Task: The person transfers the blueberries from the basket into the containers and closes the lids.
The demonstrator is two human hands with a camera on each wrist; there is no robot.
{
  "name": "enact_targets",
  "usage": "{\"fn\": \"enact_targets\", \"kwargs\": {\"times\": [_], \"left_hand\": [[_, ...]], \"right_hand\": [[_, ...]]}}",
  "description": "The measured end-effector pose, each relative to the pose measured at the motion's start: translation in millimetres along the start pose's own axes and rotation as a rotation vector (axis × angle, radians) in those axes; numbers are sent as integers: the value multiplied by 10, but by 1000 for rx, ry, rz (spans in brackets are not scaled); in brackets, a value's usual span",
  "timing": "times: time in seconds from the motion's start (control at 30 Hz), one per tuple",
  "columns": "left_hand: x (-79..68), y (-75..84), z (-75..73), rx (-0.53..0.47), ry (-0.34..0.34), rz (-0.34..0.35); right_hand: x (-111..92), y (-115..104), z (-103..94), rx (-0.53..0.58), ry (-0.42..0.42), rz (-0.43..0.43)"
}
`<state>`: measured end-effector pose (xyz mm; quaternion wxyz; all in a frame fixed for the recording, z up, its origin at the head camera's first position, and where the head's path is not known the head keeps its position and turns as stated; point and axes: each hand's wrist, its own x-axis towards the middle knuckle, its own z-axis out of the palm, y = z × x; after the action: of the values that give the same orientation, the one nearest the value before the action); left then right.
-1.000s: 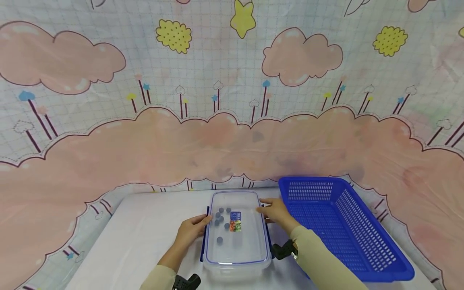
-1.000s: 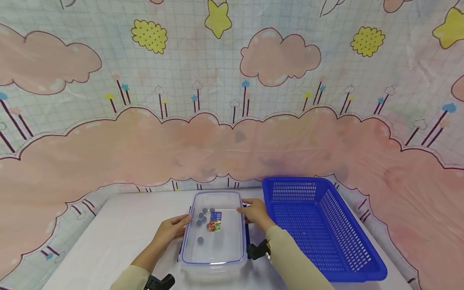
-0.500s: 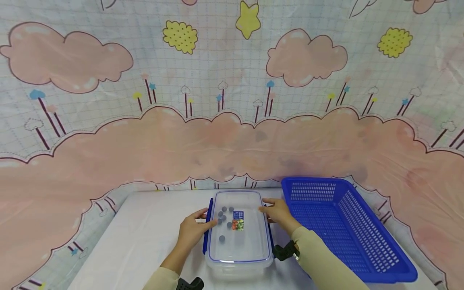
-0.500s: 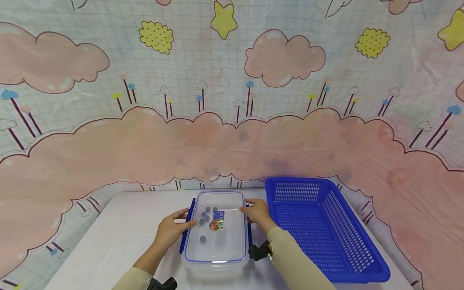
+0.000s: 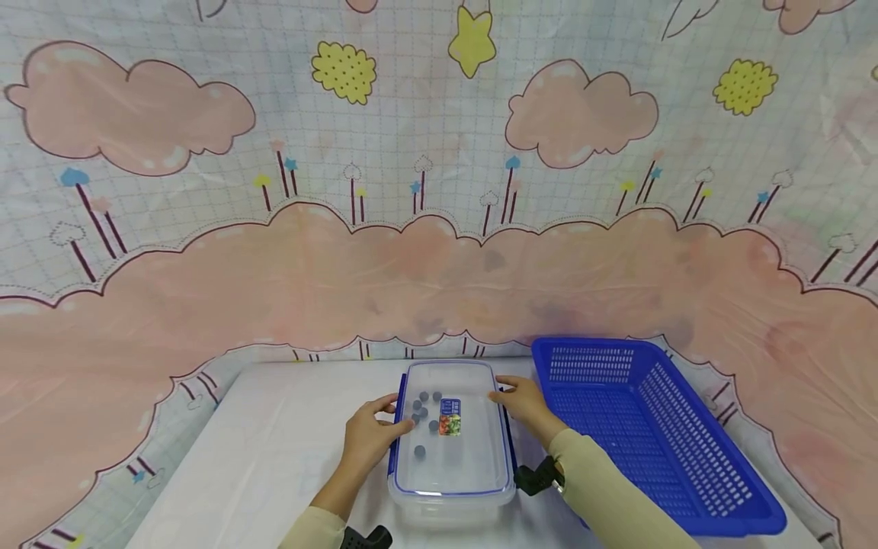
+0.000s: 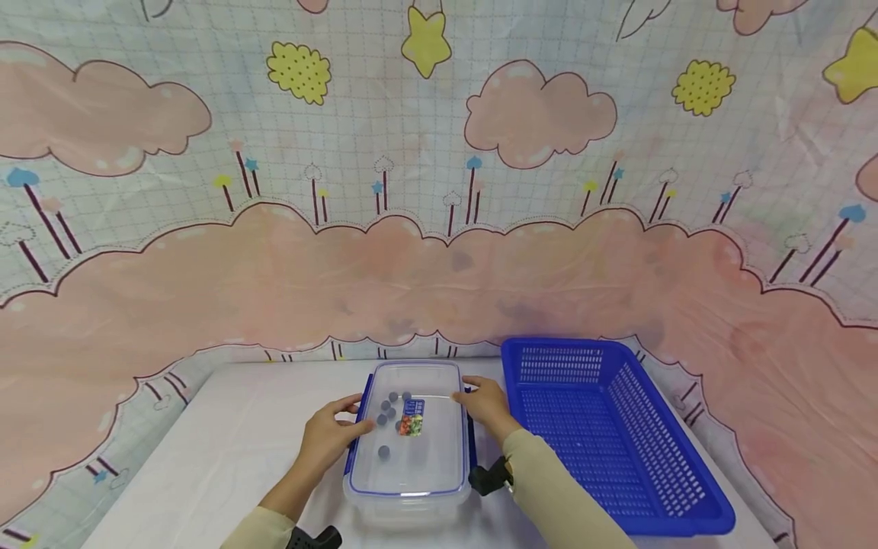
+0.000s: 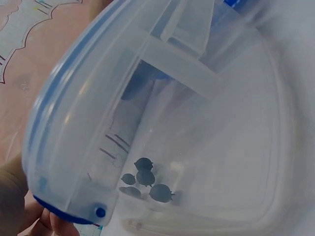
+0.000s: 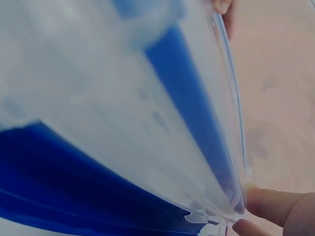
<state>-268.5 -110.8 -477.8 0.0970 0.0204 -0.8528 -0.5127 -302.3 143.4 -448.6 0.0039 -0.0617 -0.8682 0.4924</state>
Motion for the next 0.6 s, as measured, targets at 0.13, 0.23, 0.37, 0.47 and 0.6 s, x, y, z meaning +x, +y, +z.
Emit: {"fn": "enact_targets", "kwargs": {"times": [0.13,0.23,0.37,0.47,0.6], "left_hand": [[10,0,11,1,5,4],[12,-7,17,0,6,-7],[14,-16,23,5,10,-18],[16,-22,22,10,12,-18],[18,-27,19,11,14,-15]], "right_hand": [[-7,6,-17,33,-35,40],[-22,32,-59,107,-132,116],[-47,89,-115,242,-273,231],[-68,111,-134,287,-302,262],[-91,103,-128,249,-259,227]]}}
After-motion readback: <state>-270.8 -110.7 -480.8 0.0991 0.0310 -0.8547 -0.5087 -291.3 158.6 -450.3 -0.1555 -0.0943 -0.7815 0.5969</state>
